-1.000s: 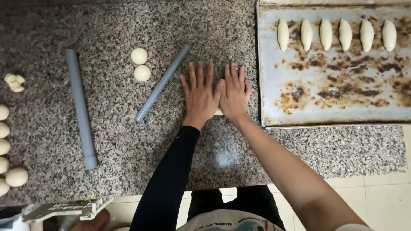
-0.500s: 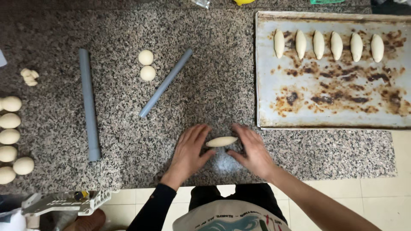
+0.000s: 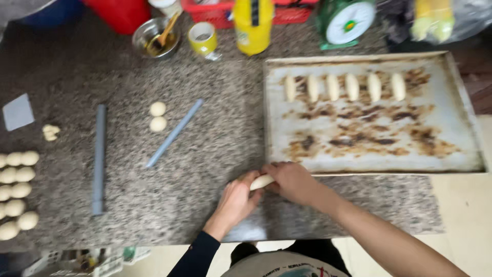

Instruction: The person rolls out pieces of dough using a rolling pin, shapes them into pointed ovals by hand, and places them onto a baking tray.

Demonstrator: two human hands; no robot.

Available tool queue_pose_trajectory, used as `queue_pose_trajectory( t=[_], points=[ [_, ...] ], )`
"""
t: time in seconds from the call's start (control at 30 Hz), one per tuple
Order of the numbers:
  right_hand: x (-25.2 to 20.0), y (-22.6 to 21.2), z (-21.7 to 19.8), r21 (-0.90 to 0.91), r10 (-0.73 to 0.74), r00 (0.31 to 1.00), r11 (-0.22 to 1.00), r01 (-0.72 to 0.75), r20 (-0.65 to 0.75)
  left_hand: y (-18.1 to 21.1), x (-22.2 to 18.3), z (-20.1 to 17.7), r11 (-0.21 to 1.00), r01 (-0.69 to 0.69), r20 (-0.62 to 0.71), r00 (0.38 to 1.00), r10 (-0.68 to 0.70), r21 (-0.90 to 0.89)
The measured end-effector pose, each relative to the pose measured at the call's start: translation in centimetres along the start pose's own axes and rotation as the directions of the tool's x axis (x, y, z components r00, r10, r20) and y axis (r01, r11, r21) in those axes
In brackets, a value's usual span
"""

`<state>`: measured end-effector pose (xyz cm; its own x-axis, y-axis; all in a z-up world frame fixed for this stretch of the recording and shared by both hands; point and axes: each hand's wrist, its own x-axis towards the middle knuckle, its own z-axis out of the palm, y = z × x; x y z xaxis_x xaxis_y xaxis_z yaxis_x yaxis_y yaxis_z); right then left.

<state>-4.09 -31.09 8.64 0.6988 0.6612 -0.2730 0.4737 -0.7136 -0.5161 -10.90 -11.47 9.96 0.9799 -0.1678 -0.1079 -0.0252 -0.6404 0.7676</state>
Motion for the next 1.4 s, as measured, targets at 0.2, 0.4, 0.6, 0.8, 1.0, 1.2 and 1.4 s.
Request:
queue_pose_trajectory(
  t=[0.2,0.4,0.6,0.8,1.0,1.2,1.4],
  points=[
    [-7.7,13.3,-8.5,0.099,-0.130,0.985,0.985,0.142,-0.112,9.9,6.5,12.0,0.957,-0.002,-0.057,0.998,-0.016,-0.292],
    [-13.8,26.0,-14.4,0.303,0.054,0.996,0.950,-0.071,0.065,17.2,13.2,24.5,0.891,0.066,-0.030,0.996,-0.089,-0.449],
    [-15.4,35.7,-19.0,0.279,-0.067,0.997,0.959,0.054,0.036,22.9,19.1,32.3,0.896,0.073,-0.097,0.987,-0.128,-0.438],
    [-14.0,44.0,-20.7,0.063,-0.073,0.994,0.995,0.078,-0.086,27.0,25.2,36.7,0.924,0.048,-0.274,0.948,-0.162,-0.379],
    [-9.6,51.0,-21.7,0.043,-0.080,0.993,0.996,0.084,-0.084,29.2,32.0,39.7,0.920,0.177,-0.372,0.875,-0.310,-0.351],
    [-5.8,53.9,-22.9,-0.023,-0.047,0.993,0.999,0.045,-0.112,29.0,37.7,40.7,0.898,0.273,-0.406,0.819,-0.405,-0.346],
    [-3.8,55.5,-23.9,0.029,-0.051,0.991,0.998,0.055,-0.127,29.4,40.7,41.0,0.884,0.306,-0.429,0.787,-0.443,-0.353]
  ],
)
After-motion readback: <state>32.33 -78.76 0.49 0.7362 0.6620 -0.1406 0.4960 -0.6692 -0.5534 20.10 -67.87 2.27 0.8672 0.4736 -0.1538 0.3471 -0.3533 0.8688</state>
